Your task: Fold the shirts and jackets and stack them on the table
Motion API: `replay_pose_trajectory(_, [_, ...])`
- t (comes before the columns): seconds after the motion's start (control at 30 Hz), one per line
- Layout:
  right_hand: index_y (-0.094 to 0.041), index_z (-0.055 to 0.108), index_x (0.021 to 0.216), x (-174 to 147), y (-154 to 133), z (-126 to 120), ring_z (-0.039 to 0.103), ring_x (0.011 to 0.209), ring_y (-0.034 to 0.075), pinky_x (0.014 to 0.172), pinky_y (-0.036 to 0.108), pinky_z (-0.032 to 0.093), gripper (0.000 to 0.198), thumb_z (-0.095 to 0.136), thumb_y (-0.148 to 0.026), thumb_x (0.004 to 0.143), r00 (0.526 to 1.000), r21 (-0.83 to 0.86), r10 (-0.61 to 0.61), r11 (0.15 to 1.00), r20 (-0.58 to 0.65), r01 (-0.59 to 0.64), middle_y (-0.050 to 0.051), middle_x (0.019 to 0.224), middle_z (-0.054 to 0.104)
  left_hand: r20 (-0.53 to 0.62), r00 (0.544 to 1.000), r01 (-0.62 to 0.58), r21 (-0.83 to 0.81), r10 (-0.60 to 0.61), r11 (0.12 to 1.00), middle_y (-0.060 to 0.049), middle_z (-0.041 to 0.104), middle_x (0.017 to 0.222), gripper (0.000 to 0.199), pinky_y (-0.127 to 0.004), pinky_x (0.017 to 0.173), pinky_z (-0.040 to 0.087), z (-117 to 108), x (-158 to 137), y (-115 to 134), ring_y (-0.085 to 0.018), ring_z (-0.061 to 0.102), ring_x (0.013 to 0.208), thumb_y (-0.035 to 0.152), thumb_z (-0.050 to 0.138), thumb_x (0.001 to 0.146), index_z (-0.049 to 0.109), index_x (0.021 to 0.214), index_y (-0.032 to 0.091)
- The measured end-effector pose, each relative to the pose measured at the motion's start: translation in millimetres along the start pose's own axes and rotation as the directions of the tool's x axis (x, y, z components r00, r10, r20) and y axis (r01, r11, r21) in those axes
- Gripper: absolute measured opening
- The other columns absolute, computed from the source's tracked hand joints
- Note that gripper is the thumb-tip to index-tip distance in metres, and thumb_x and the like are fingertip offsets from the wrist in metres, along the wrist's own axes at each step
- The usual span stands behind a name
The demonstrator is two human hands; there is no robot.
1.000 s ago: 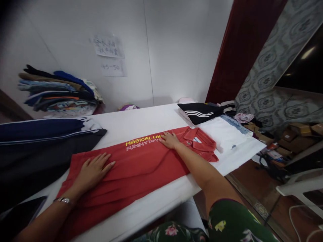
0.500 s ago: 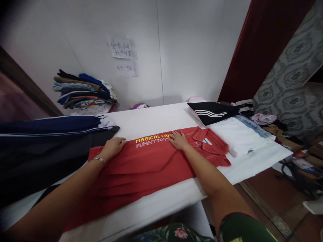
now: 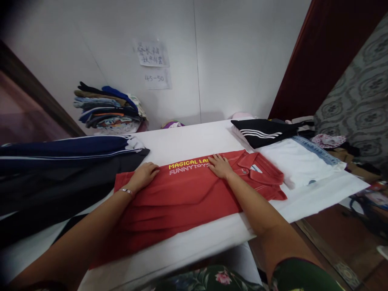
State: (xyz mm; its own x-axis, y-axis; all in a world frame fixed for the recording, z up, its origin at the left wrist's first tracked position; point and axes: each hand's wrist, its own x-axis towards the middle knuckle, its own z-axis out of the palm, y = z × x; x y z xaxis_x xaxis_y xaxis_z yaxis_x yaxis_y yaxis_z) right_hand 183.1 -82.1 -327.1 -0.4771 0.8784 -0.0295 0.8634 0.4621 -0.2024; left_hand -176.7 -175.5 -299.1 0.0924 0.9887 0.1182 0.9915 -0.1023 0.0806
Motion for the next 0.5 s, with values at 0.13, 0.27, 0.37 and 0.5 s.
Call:
replay_pose_trajectory(0.13, [-0.024, 0.04, 0.148, 2, 2, 3, 0.018, 0.149, 0.026, 0.117, 0.049, 0.018, 0.055, 0.027, -0.049, 0.1, 1.0, -0.018, -0.008, 1.0, 0.009, 0.008, 0.009, 0.16, 0.027, 0.064, 0.996, 0.055, -0.012, -0.055, 0.998, -0.013, 0.07, 0.103, 0.033, -0.035, 0.088, 0.046, 1, -2, 4, -0.025, 0.062, 0.097, 0.033, 0.043, 0.089, 0.067, 0.102, 0.016])
replay_pose_trajectory(0.27, [-0.025, 0.041, 0.148, 2, 4, 5, 0.018, 0.148, 0.026, 0.117, 0.049, 0.018, 0.055, 0.028, -0.049, 0.1, 1.0, -0.013, -0.006, 1.0, 0.011, 0.006, 0.009, 0.16, 0.027, 0.113, 0.988, 0.103, -0.016, -0.101, 0.995, -0.012, 0.07, 0.1, 0.032, -0.033, 0.084, 0.045, -5, -2, 4, -0.023, 0.063, 0.094, 0.038, 0.043, 0.089, 0.067, 0.091, 0.017])
replay_pose_trajectory(0.37, [-0.026, 0.04, 0.148, 3, 5, 6, 0.019, 0.148, 0.026, 0.117, 0.049, 0.019, 0.055, 0.028, -0.05, 0.1, 1.0, -0.02, 0.001, 1.0, 0.005, 0.0, 0.007, 0.16, 0.027, 0.153, 0.978, 0.148, -0.029, -0.142, 0.989, -0.009, 0.071, 0.095, 0.038, -0.03, 0.079, 0.045, -12, -3, 2, -0.021, 0.064, 0.089, 0.042, 0.036, 0.093, 0.066, 0.09, 0.019])
replay_pose_trajectory(0.5, [-0.026, 0.041, 0.148, 3, 5, 7, 0.019, 0.148, 0.026, 0.117, 0.048, 0.018, 0.055, 0.028, -0.049, 0.1, 1.0, -0.03, -0.003, 1.0, 0.005, 0.003, 0.007, 0.16, 0.027, 0.194, 0.959, 0.21, -0.005, -0.205, 0.978, -0.01, 0.072, 0.093, 0.038, -0.031, 0.073, 0.044, -14, -2, 2, -0.022, 0.065, 0.086, 0.045, 0.037, 0.092, 0.065, 0.091, 0.02])
